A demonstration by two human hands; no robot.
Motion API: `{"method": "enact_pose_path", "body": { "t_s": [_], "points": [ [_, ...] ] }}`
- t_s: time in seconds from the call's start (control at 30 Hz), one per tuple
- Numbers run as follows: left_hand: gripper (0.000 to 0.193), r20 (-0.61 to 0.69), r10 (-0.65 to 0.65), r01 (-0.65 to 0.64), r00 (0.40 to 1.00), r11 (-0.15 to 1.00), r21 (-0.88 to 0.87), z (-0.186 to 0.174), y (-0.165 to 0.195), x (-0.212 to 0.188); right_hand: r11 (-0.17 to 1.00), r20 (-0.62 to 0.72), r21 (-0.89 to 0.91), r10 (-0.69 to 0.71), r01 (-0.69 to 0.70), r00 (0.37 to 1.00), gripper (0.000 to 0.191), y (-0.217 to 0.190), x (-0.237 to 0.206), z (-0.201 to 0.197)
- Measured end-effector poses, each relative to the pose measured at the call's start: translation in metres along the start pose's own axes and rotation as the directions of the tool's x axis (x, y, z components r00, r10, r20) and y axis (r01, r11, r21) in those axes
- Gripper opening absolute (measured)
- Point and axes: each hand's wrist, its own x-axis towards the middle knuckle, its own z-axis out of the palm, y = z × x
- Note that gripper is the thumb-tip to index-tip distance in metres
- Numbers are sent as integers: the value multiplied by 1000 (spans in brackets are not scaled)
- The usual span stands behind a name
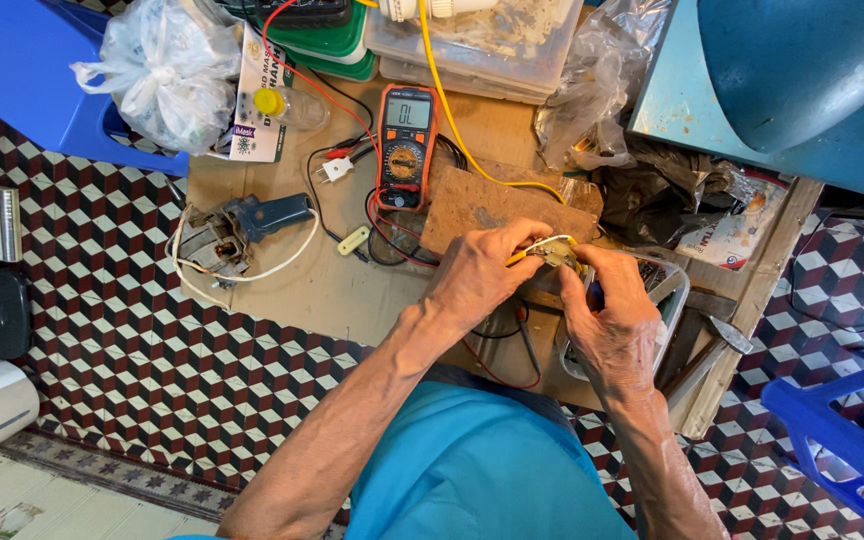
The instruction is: The person sits at a cluttered workbench and repairs an electrical plug and socket assembly. They strip and twist wire ends by hand, connect the wires to the plug terminals, check the assembly with a multimeter, and use a screwdriver to tighten the plug's parts.
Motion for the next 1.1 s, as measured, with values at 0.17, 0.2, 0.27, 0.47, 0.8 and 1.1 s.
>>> {"method": "enact_pose_path", "body": {
  "t_s": [0.17,0.2,0.27,0.47,0.8,1.1],
  "points": [
    [32,37,-157,158,987,987,-33,-2,-5,-1,1000,22,12,17,-18,1000,27,0,3,5],
    [31,47,-173,175,984,983,-57,-3,-7,0,1000,25,6,-8,8,1000,27,0,3,6],
    [31,69,-184,191,980,976,-103,-5,-8,0,998,26,-12,-58,59,998,27,1,5,5],
    [33,144,-229,247,963,961,-123,-10,-12,3,999,93,-48,-18,22,995,29,4,9,6],
    [34,68,84,-85,994,996,20,-8,-19,5,990,68,-71,-118,122,991,28,14,11,10],
    [40,60,-33,34,998,999,-19,-15,5,2,998,93,-19,-60,62,994,28,11,8,-1]
  ]
}}
